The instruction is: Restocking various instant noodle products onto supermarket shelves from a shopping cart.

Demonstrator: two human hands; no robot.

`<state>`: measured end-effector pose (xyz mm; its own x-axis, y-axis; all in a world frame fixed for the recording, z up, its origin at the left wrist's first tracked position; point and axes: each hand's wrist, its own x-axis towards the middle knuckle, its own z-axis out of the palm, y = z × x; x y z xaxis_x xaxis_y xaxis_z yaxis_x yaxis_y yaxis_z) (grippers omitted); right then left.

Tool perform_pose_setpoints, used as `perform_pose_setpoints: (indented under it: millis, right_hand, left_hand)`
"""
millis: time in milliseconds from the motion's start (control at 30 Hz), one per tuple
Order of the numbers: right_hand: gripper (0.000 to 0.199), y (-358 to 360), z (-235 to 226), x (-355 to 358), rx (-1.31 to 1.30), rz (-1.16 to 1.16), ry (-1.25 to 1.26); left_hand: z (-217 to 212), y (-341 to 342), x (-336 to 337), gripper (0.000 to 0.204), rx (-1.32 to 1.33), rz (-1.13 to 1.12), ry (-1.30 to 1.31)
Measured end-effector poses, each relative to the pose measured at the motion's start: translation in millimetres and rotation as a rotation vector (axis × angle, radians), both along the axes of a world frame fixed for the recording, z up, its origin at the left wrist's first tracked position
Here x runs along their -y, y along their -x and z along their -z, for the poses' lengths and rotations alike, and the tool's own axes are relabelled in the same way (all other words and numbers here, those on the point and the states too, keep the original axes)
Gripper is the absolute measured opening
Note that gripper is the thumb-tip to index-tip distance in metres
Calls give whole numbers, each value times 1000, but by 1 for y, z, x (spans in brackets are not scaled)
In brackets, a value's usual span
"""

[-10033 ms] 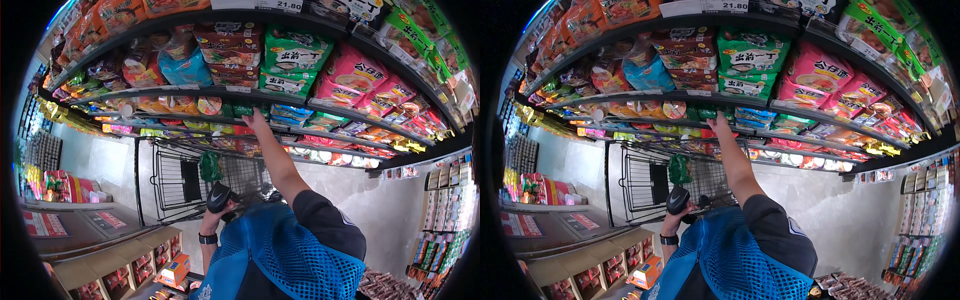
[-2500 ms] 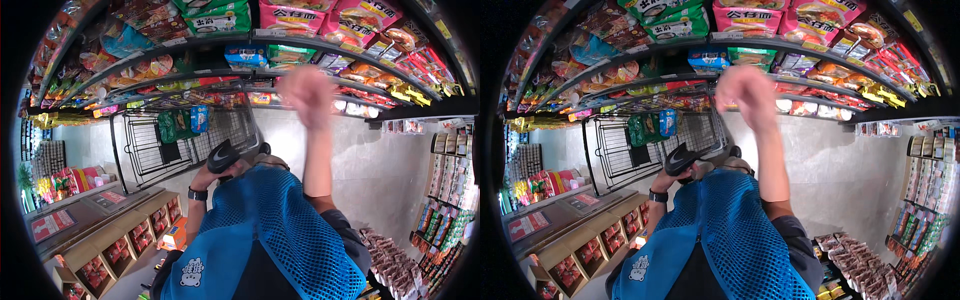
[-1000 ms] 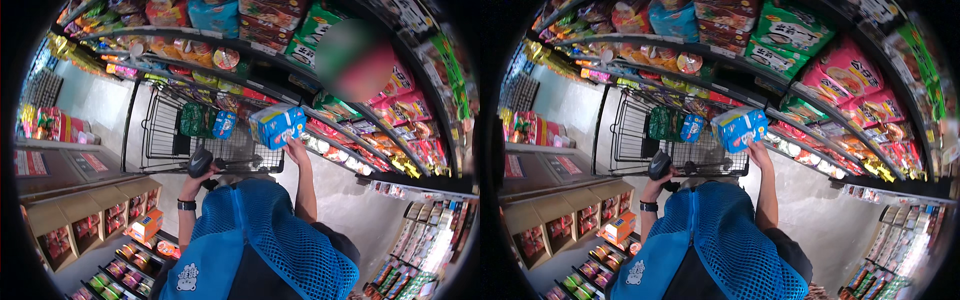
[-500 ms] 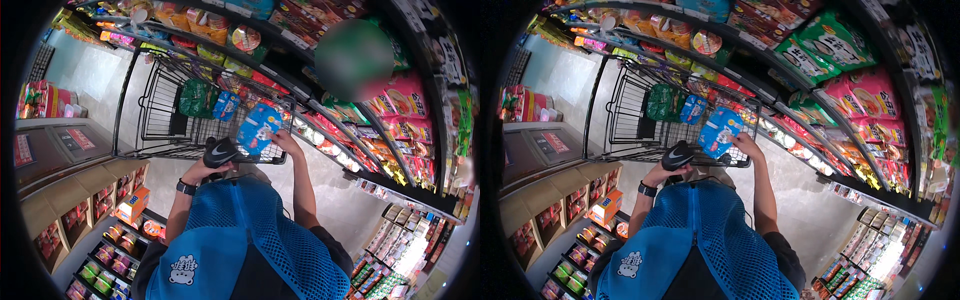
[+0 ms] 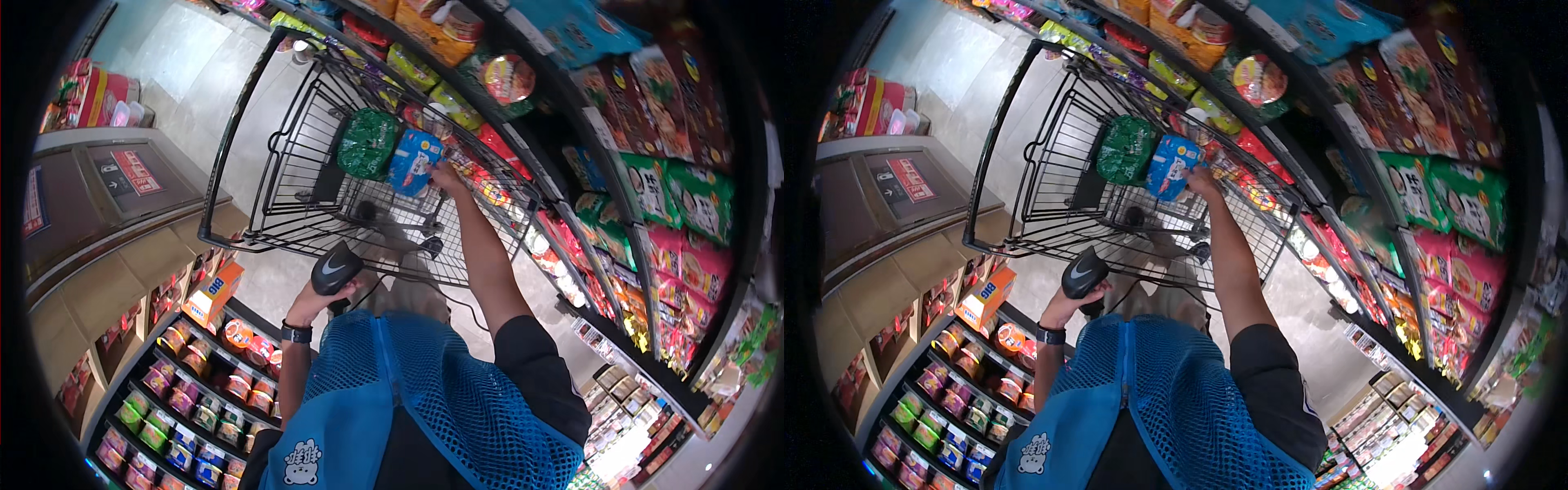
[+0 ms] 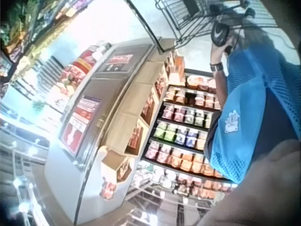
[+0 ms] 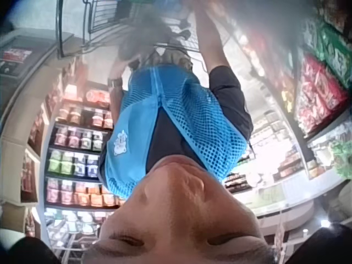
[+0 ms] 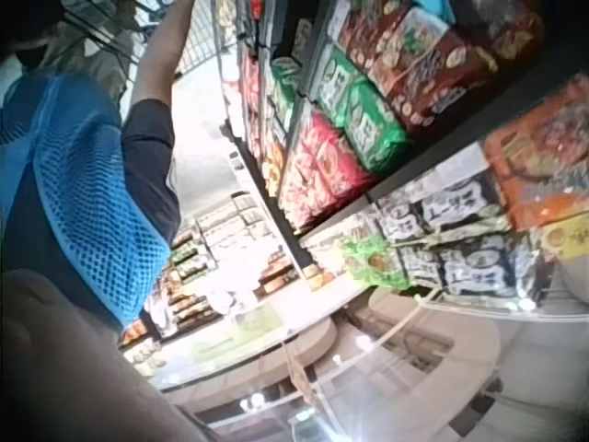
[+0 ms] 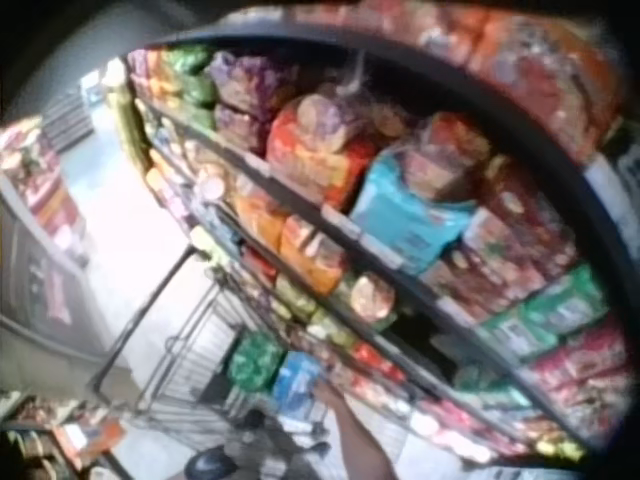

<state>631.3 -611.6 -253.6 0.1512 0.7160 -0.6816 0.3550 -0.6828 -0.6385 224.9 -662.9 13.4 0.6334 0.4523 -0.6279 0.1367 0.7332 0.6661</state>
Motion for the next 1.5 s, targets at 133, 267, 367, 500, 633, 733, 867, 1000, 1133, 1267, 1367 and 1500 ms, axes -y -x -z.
perform_pose_setpoints:
  millis: [133, 267, 367, 500, 633, 733, 867, 1000, 1133, 1267, 1367, 1500]
  right_hand:
    - [45, 18, 18, 2, 190, 284, -15]
    - [41, 21, 2, 18, 235, 346, -36]
    - [38, 14, -26, 60, 289, 207, -97]
    - [43, -20, -90, 130, -438, 613, -158]
    - [46, -76, -180, 199, -474, 1016, -443]
    - [29, -130, -236, 257, -334, 1265, -830]
    - [33, -200, -287, 319, -280, 1627, -987]
    - [36, -241, -301, 337, -318, 1680, -949]
    - [31, -256, -288, 331, -380, 1713, -942]
    - [32, -263, -277, 321, -464, 1706, -954]
    - [33, -264, -276, 316, -374, 1729, -873]
    - [29, -263, -279, 314, -318, 1698, -966]
  left_hand:
    - [4, 6, -3, 32, 26, -35, -31]
    - [8, -14, -11, 28, 76, -51, 25]
    - [6, -38, -17, 32, 57, 12, -18]
    - [-4, -86, -15, 28, 128, 54, -78]
    - [-20, -139, -5, 18, 218, 210, -125]
    - [-33, -177, 13, 17, 257, 330, -178]
    - [-47, -213, 48, 14, 243, 412, -200]
    - [-50, -237, 82, 15, 271, 444, -175]
    - [-50, -246, 110, 15, 237, 428, -211]
    - [-50, -243, 127, 15, 213, 343, -247]
    - [-50, -233, 136, 13, 208, 301, -239]
    - [-47, -224, 138, 13, 204, 280, -236]
